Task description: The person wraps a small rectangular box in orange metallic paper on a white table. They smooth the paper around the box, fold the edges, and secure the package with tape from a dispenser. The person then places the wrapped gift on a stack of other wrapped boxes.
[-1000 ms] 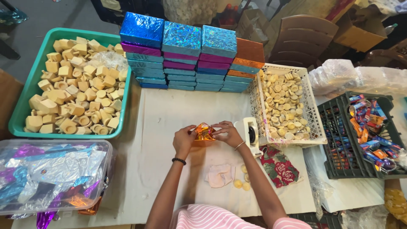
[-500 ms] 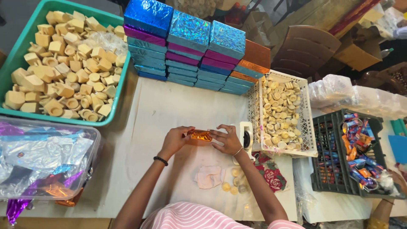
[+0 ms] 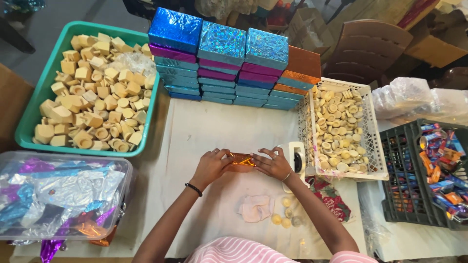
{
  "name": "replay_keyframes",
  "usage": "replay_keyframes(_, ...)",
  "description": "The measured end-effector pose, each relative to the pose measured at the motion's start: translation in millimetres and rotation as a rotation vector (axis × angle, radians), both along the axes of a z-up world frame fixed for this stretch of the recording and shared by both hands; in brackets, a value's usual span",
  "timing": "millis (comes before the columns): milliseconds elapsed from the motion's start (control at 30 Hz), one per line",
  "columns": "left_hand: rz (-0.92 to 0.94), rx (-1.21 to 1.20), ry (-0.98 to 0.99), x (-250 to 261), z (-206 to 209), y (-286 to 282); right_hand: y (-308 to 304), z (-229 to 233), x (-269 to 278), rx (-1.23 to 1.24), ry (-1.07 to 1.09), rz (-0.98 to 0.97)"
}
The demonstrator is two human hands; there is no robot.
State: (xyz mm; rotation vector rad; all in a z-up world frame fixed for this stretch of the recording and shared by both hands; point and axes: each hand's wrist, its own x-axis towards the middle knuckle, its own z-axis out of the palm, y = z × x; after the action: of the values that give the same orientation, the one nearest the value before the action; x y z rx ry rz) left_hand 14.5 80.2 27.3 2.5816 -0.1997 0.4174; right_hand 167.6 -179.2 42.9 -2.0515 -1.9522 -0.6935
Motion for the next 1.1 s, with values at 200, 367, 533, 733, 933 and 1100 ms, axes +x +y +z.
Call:
replay_keyframes(200,-0.034,0.167,-0.127,-2.4,-21.3,-5.0,-15.1,7.4,-18.5,0.012,0.042,-0.017)
replay_keyframes(367,0.014,0.132,-0.200,-6.8,-33.8,-8.3,-95.9,-28.7,-53.8,0.264,0.426,-0.661)
replay_keyframes(533,0.046,0.128,-0.235,-8.3,-39.7,-13.9,-152.2,-66.4,-79.7,0.268,0.178,-1.067)
replay_keyframes(733,0.099,0.110,-0.223,-9.2,-35.9,-16.6,-182.2,-109.3,-58.4,0.348,0.782,-1.173)
replay_keyframes(933,0.191,-0.017,-0.184,-0.5,-40.5,-21.3,-213.0,-145.0,-21.0,0.359,0.938,-0.951)
replay_keyframes(1100,0.269,-0.125,-0.172,4.2,-49.7,-27.2,-203.1,-121.0,-22.9,0.267,1.029,-1.160)
